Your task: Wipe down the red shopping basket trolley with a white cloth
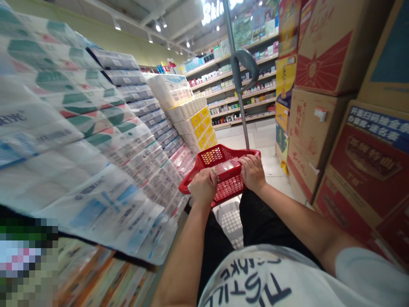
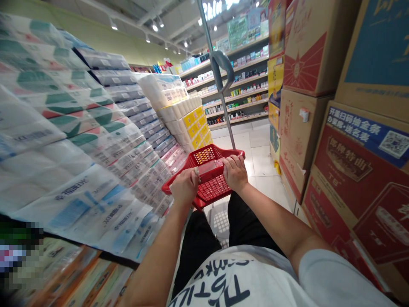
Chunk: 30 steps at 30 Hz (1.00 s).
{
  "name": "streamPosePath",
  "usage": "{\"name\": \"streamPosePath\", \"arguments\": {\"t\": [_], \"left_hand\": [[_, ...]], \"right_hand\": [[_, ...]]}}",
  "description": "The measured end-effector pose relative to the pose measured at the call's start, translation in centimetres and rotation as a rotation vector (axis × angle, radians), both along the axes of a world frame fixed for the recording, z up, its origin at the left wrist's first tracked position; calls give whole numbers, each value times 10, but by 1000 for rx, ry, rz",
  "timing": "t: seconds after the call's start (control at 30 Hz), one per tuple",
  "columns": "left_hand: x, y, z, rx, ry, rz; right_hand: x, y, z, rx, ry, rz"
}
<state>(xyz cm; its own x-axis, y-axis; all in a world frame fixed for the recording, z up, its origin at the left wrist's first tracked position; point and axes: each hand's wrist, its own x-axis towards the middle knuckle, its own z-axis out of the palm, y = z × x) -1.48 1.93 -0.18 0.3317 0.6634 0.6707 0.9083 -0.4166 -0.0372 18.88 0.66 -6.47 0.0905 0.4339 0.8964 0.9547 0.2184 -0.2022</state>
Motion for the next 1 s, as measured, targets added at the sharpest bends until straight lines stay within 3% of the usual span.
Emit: {"name": "streamPosePath", "arguments": {"t": [0.17,0.3,0.43,0.73,1.0], "left_hand": [[13,-3,7,-29,29,5],[18,-10,-8,70,20,-78],[18,-14,-18,73,83,-148],[34,-3,14,-92,68,-95],[21,-11,-18,80,87,-128]], "right_hand": [[-1,0,2,-4,22,-8],[-1,-1,4,-2,29,6],[-2,-2,4,-1,34,13],[-3,0,6,-14,23,22],[-4,-2,5,-15,23,39]]}}
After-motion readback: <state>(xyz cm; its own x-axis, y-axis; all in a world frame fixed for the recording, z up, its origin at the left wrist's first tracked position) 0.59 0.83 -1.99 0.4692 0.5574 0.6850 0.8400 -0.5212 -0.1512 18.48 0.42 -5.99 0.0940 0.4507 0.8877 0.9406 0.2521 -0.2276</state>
